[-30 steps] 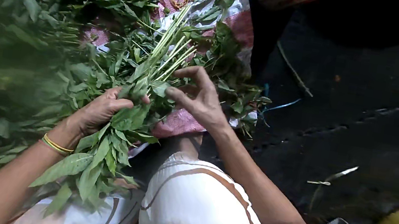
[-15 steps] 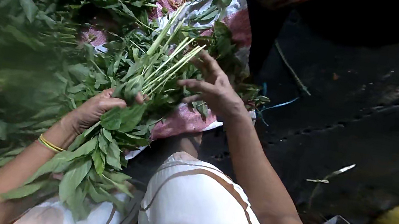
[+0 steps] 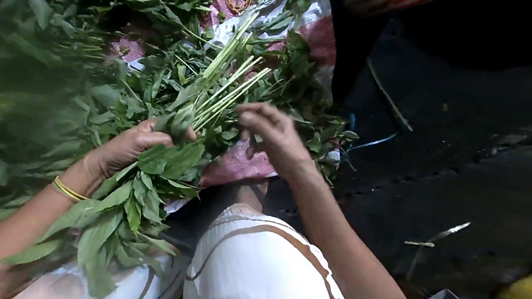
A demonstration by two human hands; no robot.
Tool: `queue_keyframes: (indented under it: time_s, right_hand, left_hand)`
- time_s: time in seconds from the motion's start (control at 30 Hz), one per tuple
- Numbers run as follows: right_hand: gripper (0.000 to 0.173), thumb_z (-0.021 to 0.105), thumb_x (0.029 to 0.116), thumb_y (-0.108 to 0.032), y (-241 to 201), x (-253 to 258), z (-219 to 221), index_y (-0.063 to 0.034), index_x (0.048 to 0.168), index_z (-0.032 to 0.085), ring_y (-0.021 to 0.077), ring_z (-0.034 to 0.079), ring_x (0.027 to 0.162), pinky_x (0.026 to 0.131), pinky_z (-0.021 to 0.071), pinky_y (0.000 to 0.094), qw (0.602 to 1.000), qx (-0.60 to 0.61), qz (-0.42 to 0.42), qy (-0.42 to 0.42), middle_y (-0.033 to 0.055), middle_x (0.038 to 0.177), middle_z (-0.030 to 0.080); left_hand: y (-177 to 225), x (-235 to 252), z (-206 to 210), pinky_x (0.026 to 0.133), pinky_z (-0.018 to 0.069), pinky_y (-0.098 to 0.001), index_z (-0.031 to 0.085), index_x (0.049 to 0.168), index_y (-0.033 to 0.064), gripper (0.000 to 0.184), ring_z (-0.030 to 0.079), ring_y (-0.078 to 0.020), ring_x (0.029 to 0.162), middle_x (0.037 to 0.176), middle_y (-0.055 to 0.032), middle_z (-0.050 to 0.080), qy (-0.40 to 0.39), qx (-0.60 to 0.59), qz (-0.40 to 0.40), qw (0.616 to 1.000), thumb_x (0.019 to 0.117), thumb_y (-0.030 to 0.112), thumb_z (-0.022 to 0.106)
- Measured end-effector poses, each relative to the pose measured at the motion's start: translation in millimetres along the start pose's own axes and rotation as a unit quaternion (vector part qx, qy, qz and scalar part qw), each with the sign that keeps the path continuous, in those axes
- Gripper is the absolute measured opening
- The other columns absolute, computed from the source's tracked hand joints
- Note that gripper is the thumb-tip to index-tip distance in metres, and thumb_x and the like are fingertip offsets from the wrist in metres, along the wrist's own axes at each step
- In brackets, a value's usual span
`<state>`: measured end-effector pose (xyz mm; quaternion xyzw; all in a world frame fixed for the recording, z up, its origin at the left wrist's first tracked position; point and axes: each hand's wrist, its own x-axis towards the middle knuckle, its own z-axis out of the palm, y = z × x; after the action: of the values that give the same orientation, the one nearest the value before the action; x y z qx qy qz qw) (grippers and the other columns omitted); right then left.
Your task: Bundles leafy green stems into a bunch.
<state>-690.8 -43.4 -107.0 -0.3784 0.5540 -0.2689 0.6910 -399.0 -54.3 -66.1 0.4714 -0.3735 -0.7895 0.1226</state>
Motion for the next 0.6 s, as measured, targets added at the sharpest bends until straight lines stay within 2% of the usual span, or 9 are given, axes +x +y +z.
queue_keyframes:
  time_s: [0.07,0.13,0.23,0.3,0.37,0.4,0.47,0.53,0.6]
  right_hand:
    - [0.031,0.062,0.1010,-0.035,0.3,-2.8,16.2,-0.0129,0.122,0.064,0.0085,0.062,0.064,0.047,0.0522,0.0241,0.996,0.001,-0.008,-0.091,0.0023,0.097,0.068]
    - [0.020,0.060,0.1040,-0.029,1.3,2.8,19.1,-0.0096,0.108,0.065,0.0060,0.059,0.056,0.044,0.0499,0.0200,0.992,0.014,-0.030,-0.126,0.0019,0.083,0.066]
    - [0.018,0.053,0.1070,-0.019,-0.1,6.3,6.2,-0.0063,0.105,0.067,0.0051,0.059,0.053,0.042,0.0474,0.0176,0.987,-0.026,-0.076,-0.138,0.0038,0.084,0.071]
    - [0.019,0.053,0.1072,-0.019,4.4,3.4,-5.7,-0.0067,0.104,0.067,0.0103,0.057,0.047,0.039,0.0464,0.0243,0.971,-0.191,-0.140,-0.041,0.0048,0.075,0.069]
    - [0.018,0.055,0.1057,-0.016,9.6,-0.4,-17.6,-0.0028,0.109,0.067,0.0248,0.059,0.053,0.049,0.0508,0.0431,0.922,-0.327,-0.179,0.100,0.0141,0.075,0.065]
    - [0.019,0.055,0.1066,-0.019,9.3,-1.2,-22.5,-0.0042,0.111,0.066,0.0227,0.057,0.053,0.048,0.0500,0.0405,0.921,-0.317,-0.177,0.138,0.0127,0.075,0.063]
    - [0.024,0.051,0.1079,-0.031,-1.9,-2.6,-18.8,-0.0118,0.110,0.065,0.0090,0.046,0.043,0.038,0.0429,0.0236,0.972,-0.150,-0.134,0.119,0.0019,0.067,0.056]
    - [0.032,0.050,0.1069,-0.040,-13.7,-12.4,-1.3,-0.0125,0.114,0.065,0.0069,0.049,0.044,0.038,0.0447,0.0226,0.999,0.000,-0.048,0.010,0.0001,0.069,0.060]
    - [0.034,0.054,0.1050,-0.039,-19.7,-10.5,16.9,-0.0097,0.119,0.064,0.0074,0.056,0.050,0.043,0.0498,0.0233,0.996,0.045,0.006,-0.076,0.0022,0.082,0.068]
  left_hand:
    - [0.7,2.5,2.8,0.070,0.0563,-0.0163,0.070,0.112,0.0162,0.034,0.066,0.0014,0.083,0.099,0.0065,0.072,-0.013,0.000,-0.005,1.000,0.0914,0.004,0.045]
    - [2.3,2.6,5.0,0.070,0.0565,-0.0167,0.070,0.109,0.0142,0.034,0.066,0.0006,0.081,0.097,0.0048,0.072,-0.025,-0.004,-0.002,1.000,0.0902,0.003,0.045]
    - [-0.1,1.5,2.4,0.074,0.0573,-0.0202,0.072,0.108,0.0122,0.034,0.068,-0.0035,0.087,0.102,0.0012,0.074,-0.059,-0.007,0.016,0.998,0.0902,0.003,0.045]
    - [-0.9,0.2,2.3,0.077,0.0579,-0.0231,0.072,0.108,0.0105,0.033,0.069,-0.0066,0.089,0.103,-0.0007,0.074,-0.066,0.001,0.006,0.998,0.0904,0.004,0.045]
    - [1.5,-2.2,8.0,0.075,0.0581,-0.0236,0.071,0.108,0.0082,0.032,0.069,-0.0071,0.086,0.100,-0.0017,0.074,-0.047,0.024,-0.014,0.999,0.0919,0.002,0.044]
    - [4.9,-3.5,13.1,0.075,0.0577,-0.0236,0.070,0.109,0.0073,0.031,0.068,-0.0068,0.085,0.100,-0.0017,0.074,-0.027,0.050,-0.021,0.998,0.0940,0.000,0.044]
    - [11.2,-3.1,24.3,0.078,0.0577,-0.0254,0.070,0.113,0.0080,0.028,0.068,-0.0065,0.088,0.103,-0.0005,0.073,0.026,0.139,-0.021,0.990,0.0983,-0.002,0.047]
    - [6.9,-0.4,32.8,0.090,0.0564,-0.0336,0.069,0.122,0.0114,0.028,0.067,-0.0087,0.101,0.114,-0.0001,0.072,0.057,0.252,-0.011,0.966,0.0992,0.005,0.053]
    - [2.2,6.6,33.9,0.098,0.0518,-0.0459,0.066,0.130,0.0073,0.035,0.064,-0.0189,0.112,0.122,-0.0082,0.068,0.058,0.343,0.033,0.937,0.0973,0.010,0.056]
